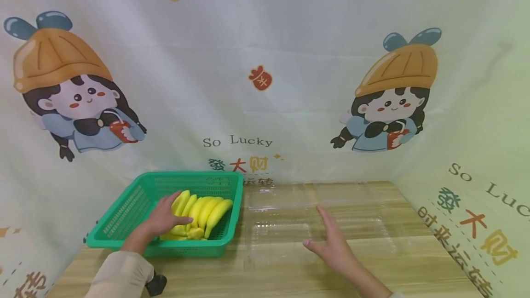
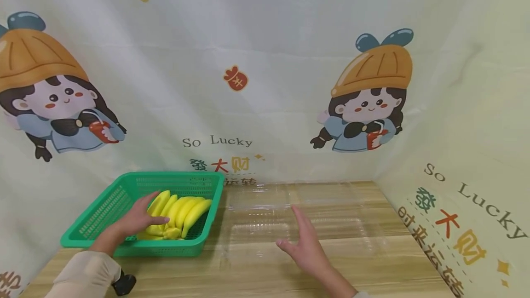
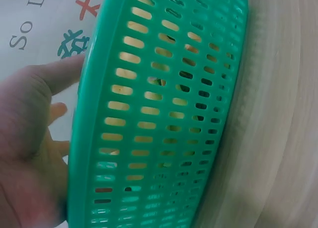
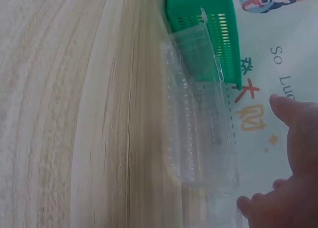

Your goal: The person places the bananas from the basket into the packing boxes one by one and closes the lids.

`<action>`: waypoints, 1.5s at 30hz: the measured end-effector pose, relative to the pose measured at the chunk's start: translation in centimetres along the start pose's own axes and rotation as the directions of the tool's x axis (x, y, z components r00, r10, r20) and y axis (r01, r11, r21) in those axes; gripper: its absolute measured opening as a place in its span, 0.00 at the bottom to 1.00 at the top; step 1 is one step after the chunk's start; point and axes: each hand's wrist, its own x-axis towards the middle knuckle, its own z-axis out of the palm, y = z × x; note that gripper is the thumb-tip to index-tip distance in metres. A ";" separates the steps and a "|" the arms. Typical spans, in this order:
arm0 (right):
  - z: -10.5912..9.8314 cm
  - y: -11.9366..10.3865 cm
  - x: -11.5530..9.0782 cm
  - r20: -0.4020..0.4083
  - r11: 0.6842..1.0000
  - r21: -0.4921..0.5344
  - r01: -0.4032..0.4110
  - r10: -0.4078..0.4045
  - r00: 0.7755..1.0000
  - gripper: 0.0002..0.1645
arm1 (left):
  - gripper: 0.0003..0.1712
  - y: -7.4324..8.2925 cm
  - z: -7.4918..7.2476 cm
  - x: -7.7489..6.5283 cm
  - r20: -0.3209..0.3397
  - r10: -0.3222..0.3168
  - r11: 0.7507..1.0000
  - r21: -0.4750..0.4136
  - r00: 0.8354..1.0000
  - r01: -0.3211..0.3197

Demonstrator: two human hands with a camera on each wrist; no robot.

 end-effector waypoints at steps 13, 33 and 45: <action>1.9 0.1 0.3 -0.016 0.999 0.007 -0.051 0.051 0.999 0.57 | 0.53 -0.3 0.0 0.6 0.063 -0.119 0.992 -0.033 0.991 0.121; 2.6 1.5 -1.4 0.016 0.983 0.026 -0.181 0.181 0.983 0.54 | 0.52 -1.2 0.0 1.1 0.079 -0.139 0.987 -0.067 0.987 0.144; 2.8 2.1 -1.4 0.014 0.980 0.031 -0.196 0.195 0.981 0.55 | 0.43 -0.8 -0.3 0.6 -0.092 -0.133 0.991 -0.027 0.987 0.131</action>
